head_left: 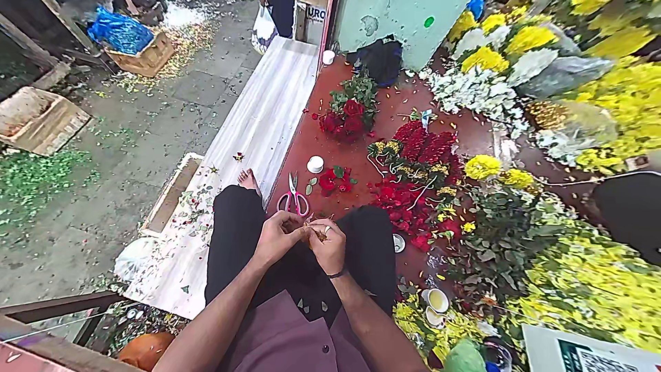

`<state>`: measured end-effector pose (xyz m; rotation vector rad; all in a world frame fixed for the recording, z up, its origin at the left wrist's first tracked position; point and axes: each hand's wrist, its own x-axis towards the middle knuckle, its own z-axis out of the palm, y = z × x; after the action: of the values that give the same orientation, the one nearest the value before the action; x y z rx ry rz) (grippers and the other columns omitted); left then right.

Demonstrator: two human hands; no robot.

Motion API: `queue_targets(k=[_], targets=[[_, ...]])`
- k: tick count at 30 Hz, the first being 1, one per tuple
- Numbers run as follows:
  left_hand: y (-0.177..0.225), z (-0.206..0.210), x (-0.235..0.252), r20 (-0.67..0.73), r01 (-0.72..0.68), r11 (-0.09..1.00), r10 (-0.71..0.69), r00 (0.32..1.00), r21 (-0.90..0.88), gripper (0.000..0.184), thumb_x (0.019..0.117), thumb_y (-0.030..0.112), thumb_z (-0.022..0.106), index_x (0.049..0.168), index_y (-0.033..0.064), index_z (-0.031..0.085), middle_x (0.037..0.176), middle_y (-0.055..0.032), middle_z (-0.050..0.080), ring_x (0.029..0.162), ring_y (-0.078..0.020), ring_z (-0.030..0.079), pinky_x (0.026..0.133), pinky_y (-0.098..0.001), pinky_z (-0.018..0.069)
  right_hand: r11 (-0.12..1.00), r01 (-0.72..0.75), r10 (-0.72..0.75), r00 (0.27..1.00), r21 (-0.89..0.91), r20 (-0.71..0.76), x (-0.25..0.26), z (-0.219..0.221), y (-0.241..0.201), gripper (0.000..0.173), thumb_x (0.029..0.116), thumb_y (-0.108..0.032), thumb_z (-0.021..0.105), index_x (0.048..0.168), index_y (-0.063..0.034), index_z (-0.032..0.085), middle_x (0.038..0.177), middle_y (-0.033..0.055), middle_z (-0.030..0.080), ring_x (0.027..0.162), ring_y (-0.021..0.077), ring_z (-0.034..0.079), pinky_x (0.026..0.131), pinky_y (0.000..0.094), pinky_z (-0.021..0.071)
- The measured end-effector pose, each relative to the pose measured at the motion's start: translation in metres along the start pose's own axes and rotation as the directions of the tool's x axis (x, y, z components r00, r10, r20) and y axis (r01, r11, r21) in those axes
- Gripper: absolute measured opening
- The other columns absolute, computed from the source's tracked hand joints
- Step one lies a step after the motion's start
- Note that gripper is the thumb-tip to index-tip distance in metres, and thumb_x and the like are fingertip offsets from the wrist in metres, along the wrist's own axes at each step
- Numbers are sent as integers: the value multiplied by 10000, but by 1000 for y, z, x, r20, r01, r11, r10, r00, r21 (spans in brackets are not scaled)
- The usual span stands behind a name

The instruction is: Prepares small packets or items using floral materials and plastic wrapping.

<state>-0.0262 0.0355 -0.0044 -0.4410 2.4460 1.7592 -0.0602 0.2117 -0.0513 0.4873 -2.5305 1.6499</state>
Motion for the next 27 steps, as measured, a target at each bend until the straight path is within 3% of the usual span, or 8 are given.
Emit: queue_targets(k=[3,6,11,14,17,20,24,27], targets=[[-3,8,6,-71,-114,993,115,991,23,190,902,300,783,971,123,771,970,-11,713,834,-86,677,754,-274,595,997,30,-31,999,-67,-11,1,4,-2,41,843,-124,756,845,-96,785,1011,32,757,978,124,713,872,311,610],[-4,8,5,-95,-119,992,123,988,44,128,924,225,749,943,100,768,950,-21,709,842,-81,676,769,-260,591,997,23,-22,1000,-76,8,-3,8,-4,77,829,-163,783,869,-98,776,997,31,746,967,118,707,871,308,607],[-3,10,4,-39,-48,996,51,998,81,127,961,193,692,972,74,737,987,-44,697,855,-95,681,771,-267,598,968,-145,117,983,205,144,-1,1,-5,213,879,-148,693,1051,-33,742,1035,59,744,958,119,709,818,301,612],[-4,8,1,-26,-59,987,63,998,147,124,958,186,689,973,77,745,985,-40,707,859,-92,684,785,-263,597,947,-201,152,968,252,200,0,3,0,178,904,-131,697,1040,-36,762,1049,61,757,999,112,714,870,293,609],[-5,9,1,-32,-65,978,73,997,200,127,950,202,698,967,89,751,973,-29,706,831,-72,680,765,-245,593,960,-157,112,974,230,195,3,2,2,194,859,-120,746,1034,-39,768,1042,57,754,1010,112,705,913,300,596],[-2,10,0,-19,-58,974,64,998,220,163,955,246,699,969,90,744,971,-30,698,829,-76,671,763,-253,587,952,-186,143,972,244,185,3,3,1,315,794,-72,780,1097,-12,720,1021,59,743,943,125,711,860,305,613],[-3,13,2,17,-97,950,96,995,297,182,975,253,675,999,84,741,998,-48,706,873,-119,686,820,-318,601,947,-236,214,970,220,118,5,2,0,128,810,-78,772,930,-46,738,885,34,743,791,104,708,723,285,618],[-3,17,-7,7,-116,911,123,992,396,130,972,199,673,994,81,722,1015,-57,687,847,-164,678,781,-392,607,932,-308,295,951,193,96,0,1,-1,102,782,-88,779,835,-102,692,810,6,707,744,109,683,679,315,602]])
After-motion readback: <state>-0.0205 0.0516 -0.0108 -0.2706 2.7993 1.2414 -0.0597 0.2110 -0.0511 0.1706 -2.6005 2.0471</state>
